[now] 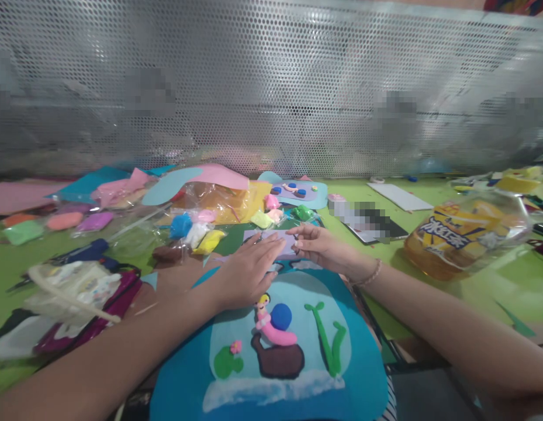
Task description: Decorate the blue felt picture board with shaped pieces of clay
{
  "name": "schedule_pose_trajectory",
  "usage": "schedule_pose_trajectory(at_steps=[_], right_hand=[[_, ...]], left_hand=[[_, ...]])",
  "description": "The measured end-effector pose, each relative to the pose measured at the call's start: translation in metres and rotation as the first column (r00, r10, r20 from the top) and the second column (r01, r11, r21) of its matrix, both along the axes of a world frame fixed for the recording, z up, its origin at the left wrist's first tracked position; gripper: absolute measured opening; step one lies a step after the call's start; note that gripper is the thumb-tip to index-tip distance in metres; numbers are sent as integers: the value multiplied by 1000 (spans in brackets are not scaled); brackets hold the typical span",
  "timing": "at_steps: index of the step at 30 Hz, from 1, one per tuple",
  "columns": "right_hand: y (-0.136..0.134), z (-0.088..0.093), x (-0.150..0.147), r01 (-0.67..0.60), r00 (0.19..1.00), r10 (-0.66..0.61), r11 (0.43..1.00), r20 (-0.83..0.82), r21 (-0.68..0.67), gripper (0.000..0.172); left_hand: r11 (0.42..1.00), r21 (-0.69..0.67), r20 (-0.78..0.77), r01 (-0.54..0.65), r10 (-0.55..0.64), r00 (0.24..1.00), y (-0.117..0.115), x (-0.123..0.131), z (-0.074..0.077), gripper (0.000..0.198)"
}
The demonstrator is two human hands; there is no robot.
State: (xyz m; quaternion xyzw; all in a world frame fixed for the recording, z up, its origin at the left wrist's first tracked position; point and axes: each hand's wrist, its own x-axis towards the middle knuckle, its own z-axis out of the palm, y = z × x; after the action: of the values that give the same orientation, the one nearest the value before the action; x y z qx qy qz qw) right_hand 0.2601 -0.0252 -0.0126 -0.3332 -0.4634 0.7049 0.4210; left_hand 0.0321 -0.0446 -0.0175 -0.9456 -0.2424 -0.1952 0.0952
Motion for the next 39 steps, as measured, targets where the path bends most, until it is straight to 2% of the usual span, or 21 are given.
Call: schedule_pose_trajectory(at_steps=[11, 21, 31, 39], right_hand=[[-1, 1, 2, -49, 999, 49, 999, -19, 13, 29], [0, 1, 0, 31, 999, -29, 996, 28, -78, 16], [0, 3, 1, -4, 1000, 4, 996, -3, -93, 28], [-1, 0, 0, -4, 1000, 3, 998, -17, -67, 10]], left_hand=[[1000, -26, 4, 2, -2, 1000, -1, 1, 2, 54], [1000, 3, -4, 3, -3, 1000, 0, 1, 1, 50], [1000, 2, -7, 0, 0, 1000, 0, 1, 1, 50], [1000, 7, -16, -5, 6, 1000, -1, 1, 1, 50]])
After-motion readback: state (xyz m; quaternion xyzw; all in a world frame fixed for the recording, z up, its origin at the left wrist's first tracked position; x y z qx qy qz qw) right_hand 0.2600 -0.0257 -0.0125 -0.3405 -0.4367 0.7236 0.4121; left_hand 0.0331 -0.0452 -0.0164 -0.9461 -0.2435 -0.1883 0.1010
